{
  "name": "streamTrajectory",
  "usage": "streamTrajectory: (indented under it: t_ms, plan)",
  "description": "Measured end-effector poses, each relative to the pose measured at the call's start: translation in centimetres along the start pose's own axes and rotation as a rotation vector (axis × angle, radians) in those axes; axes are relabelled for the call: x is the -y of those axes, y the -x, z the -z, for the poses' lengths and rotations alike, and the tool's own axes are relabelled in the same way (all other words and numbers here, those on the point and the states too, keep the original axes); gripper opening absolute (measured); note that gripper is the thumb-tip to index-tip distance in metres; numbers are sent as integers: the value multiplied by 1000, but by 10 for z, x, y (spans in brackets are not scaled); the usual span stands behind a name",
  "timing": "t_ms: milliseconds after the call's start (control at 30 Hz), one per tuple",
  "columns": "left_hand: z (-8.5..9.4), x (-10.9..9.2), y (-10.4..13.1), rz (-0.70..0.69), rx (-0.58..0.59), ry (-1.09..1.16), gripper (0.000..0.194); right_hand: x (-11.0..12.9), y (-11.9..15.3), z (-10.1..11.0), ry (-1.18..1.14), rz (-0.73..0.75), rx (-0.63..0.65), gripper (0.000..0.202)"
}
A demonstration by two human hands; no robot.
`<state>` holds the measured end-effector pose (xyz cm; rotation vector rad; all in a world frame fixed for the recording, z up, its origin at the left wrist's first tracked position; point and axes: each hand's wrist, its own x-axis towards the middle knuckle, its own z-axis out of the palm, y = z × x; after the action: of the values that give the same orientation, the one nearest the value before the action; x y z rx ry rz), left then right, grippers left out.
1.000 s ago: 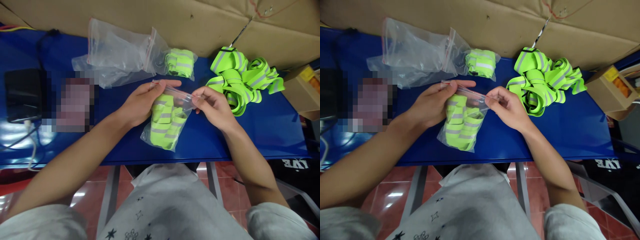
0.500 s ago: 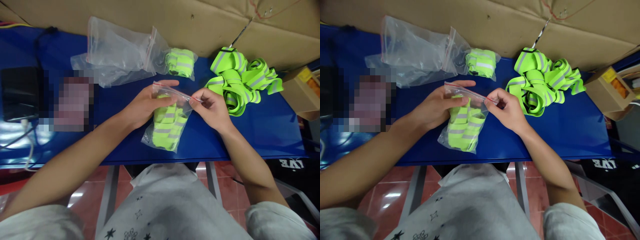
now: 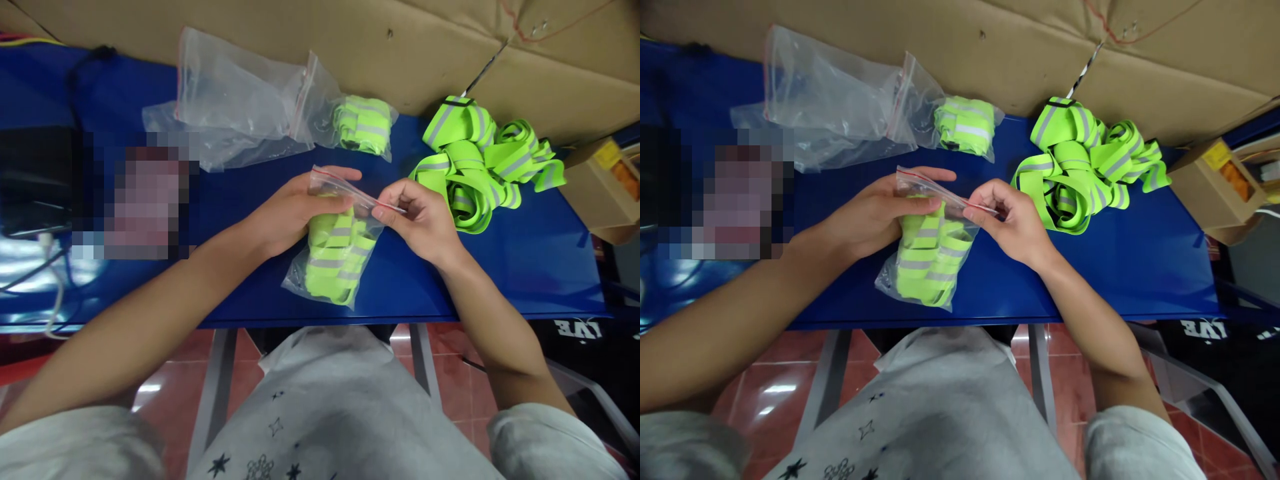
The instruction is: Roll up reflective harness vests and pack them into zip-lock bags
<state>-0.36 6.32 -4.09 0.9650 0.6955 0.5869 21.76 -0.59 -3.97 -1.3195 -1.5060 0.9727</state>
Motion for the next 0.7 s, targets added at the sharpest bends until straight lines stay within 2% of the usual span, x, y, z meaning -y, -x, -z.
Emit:
streamTrajectory:
  t_ms: [100, 367, 700]
  plan:
    - [0, 2, -1, -7, -31, -38, 20, -1, 0, 0, -10, 2, -5, 42]
    - [-2, 3, 1, -96, -77, -186, 17, -2, -1, 3, 0, -65, 31, 40]
    - [-4, 7, 1, -111, -90, -197, 19, 0, -1, 2, 66, -12, -22, 43]
